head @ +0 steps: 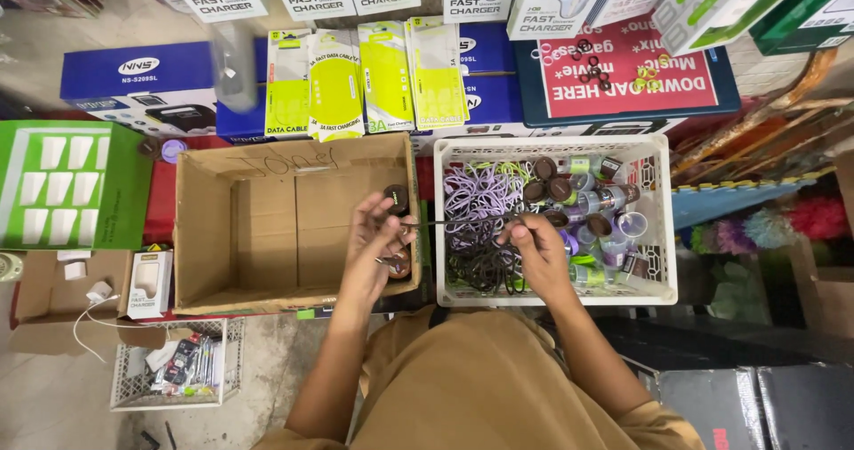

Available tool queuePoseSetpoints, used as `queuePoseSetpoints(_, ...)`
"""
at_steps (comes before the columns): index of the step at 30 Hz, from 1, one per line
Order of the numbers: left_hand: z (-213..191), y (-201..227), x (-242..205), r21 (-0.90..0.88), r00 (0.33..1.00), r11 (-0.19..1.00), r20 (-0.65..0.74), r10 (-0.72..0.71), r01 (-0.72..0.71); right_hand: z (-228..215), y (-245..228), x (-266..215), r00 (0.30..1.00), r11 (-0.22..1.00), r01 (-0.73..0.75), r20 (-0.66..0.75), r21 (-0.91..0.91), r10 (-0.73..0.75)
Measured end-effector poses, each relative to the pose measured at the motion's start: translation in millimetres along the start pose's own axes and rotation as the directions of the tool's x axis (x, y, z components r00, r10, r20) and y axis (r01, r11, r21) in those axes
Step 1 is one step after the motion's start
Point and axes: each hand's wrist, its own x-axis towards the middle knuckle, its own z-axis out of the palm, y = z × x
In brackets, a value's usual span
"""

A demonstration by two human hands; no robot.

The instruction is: Sorting and untangling various electronic cables and components in a storage bin.

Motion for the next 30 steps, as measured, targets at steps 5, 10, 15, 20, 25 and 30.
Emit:
queuePoseSetpoints(5,-18,-42,6,0.036,0.978,0.999,0.210,-0.007,-0.001,0,-3,3,0.999,0.999,0.008,-0.052,-0.037,-0.010)
queuePoseSetpoints(10,0,-51,2,0.195,0.952,0.981,0.295,-0.081,0.023,16,-20,7,0.999,0.987,0.051,0.016,-0.149,-0.049)
queuePoseSetpoints(15,17,-45,-6,0.344,0.862,0.934,0.497,-0.098,-0.092,37,-52,13,0.978,0.904,0.111,0.206,-0.413,-0.026)
queuePoseSetpoints(20,35,-31,-16,0.611,0.926,0.772,0.370,-0.080,-0.177,50,-68,16,0.971,0.860,-0.004,0.205,-0.510,0.127)
queuePoseSetpoints(25,50,-5,-27,0.734,0.864,0.467,0.475,0.167,-0.494,59,-85,18,0.953,0.840,-0.075,0.209,-0.538,0.219)
queuePoseSetpoints(30,49,1,-29,0.744,0.852,0.415,0.474,0.223,-0.523,55,-69,15,0.926,0.834,0.021,0.324,-0.551,0.191)
